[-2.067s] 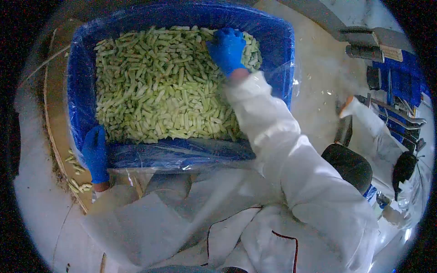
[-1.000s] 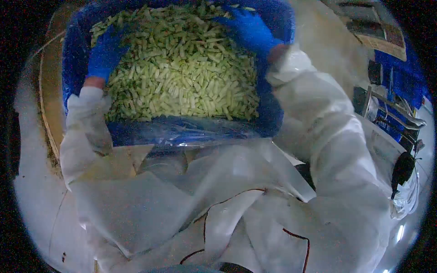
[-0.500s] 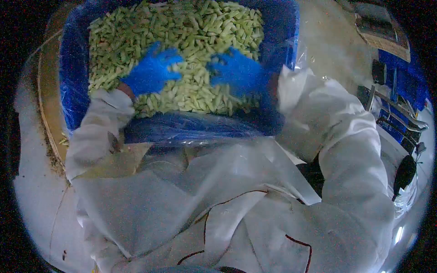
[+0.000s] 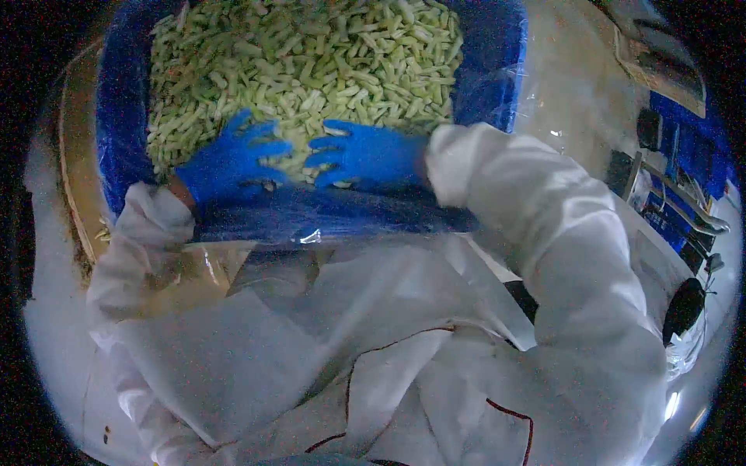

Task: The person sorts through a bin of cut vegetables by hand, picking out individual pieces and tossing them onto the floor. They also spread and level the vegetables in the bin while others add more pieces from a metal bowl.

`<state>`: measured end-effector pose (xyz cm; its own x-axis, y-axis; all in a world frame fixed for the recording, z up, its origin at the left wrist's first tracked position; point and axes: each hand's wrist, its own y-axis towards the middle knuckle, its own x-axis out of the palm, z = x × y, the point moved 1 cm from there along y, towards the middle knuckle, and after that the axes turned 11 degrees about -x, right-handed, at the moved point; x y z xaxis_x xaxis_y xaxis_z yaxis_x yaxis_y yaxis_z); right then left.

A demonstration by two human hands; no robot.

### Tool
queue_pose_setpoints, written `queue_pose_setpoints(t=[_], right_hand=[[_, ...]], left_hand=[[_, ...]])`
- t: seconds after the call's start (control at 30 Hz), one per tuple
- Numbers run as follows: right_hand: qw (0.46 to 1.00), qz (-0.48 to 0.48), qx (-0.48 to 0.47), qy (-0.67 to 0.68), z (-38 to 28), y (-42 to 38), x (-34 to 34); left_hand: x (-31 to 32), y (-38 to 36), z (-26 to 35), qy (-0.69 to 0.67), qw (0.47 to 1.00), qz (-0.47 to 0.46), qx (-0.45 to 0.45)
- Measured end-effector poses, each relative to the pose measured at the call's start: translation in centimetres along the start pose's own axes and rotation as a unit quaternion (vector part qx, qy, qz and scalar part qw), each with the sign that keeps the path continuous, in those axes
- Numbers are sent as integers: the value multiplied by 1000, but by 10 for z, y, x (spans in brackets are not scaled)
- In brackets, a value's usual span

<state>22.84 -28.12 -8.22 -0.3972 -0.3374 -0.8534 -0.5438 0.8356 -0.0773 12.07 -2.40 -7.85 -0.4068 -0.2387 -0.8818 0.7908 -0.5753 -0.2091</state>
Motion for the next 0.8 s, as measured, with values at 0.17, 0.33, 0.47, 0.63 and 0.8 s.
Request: queue_pose_setpoints(t=[0.17,0.33,0.47,0.63,0.8], right_hand=[[992,-31,33,-118,56,20,-35],[951,176,164,-195,99,14,-92],[944,160,194,-216,81,-8,-99],[998,10,51,-22,-4,-50,-17],[997,-16,66,30,6,-63,8]], left_hand=[[-25,8,-41,99,994,20,-32],[-55,3,-78,253,943,119,-183],[-68,-14,-72,290,895,197,-276],[-11,-7,-2,32,988,115,-100],[11,8,-16,91,991,94,37]])
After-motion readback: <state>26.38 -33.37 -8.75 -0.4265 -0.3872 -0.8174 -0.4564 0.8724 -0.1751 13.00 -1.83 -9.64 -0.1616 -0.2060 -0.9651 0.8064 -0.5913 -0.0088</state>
